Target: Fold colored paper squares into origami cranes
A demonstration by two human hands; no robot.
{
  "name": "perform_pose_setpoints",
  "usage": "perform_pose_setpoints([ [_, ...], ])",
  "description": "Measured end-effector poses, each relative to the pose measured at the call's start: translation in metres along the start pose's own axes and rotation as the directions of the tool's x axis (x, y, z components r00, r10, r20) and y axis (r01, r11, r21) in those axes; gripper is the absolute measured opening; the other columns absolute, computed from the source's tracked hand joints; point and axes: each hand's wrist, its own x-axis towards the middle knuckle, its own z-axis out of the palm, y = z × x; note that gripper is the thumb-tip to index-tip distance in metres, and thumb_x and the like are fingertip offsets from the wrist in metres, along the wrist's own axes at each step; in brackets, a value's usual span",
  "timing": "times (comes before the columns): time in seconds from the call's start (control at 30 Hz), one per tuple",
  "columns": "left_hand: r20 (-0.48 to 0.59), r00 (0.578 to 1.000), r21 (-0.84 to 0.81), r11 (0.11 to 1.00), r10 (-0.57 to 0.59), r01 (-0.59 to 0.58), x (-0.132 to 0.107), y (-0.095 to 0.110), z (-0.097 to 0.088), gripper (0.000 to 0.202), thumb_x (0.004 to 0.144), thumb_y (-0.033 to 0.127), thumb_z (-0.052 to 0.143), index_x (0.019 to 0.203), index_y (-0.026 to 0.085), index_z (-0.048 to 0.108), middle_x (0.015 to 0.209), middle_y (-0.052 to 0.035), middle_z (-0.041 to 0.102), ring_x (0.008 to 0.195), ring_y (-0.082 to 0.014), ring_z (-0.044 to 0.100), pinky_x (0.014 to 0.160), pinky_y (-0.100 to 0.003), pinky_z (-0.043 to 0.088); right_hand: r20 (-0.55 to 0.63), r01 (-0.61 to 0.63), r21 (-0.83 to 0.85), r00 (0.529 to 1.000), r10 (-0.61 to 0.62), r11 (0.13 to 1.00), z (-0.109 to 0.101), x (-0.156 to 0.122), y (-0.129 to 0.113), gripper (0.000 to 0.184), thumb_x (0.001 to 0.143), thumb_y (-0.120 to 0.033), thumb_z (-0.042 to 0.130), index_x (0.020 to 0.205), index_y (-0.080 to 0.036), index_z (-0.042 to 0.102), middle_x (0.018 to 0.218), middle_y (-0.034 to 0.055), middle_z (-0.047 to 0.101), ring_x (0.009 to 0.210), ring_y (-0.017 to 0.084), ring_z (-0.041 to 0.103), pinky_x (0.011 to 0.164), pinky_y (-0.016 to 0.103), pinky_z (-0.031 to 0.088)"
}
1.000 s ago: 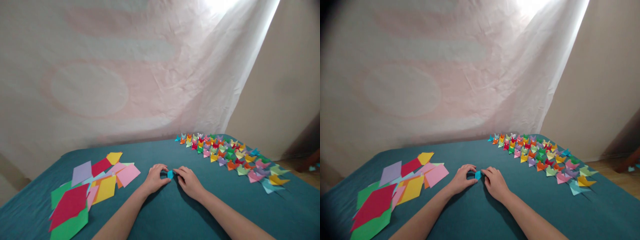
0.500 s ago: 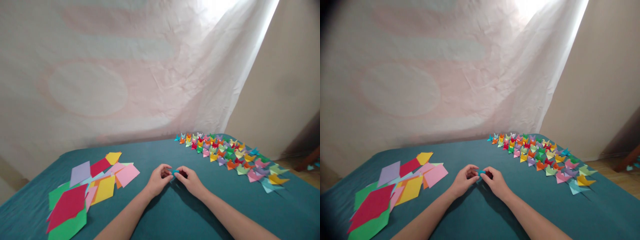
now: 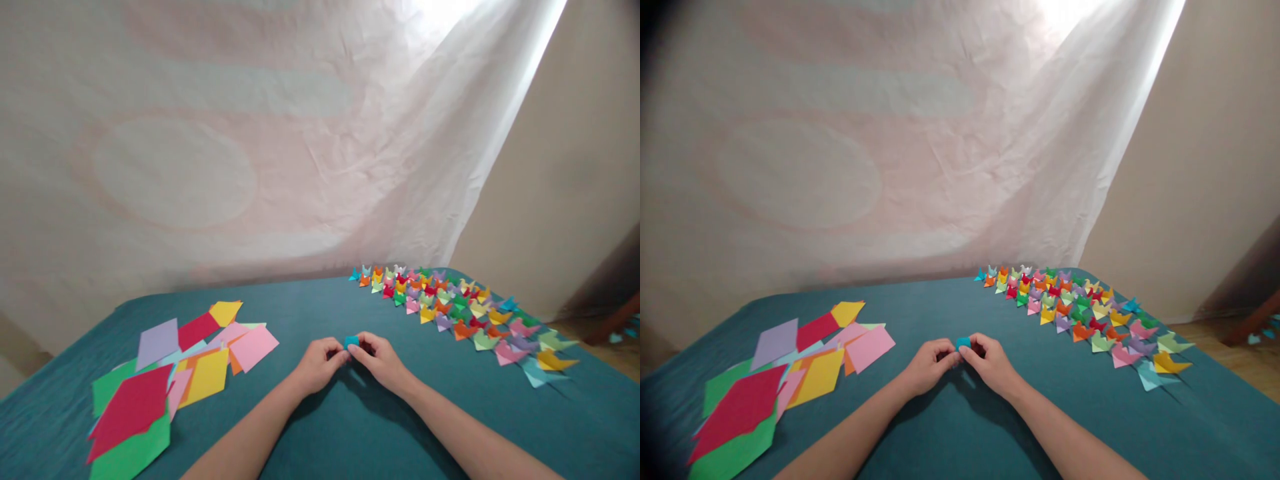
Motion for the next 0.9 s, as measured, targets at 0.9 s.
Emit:
perform_pose_setpoints([
  [0.9,-0.062,0.998,0.015,1.0,0.023,-0.022,0.0002,0.0035,-0.0043,0.02,0.081,0.034,0.057,0.074,0.015,0.06,0.071,0.0005,0.056,0.064,-0.0116,0.048,0.058,-0.021,0.036,0.005,-0.05,0.06,0.999,0.05,0.997,-0.0028,0.0046,0.0053,0.033,0.082,-0.045,0.055,0.067,-0.016,0.052,0.057,-0.0053,0.042,0.054,0.01,0.036,0.052,0.022,0.03],
])
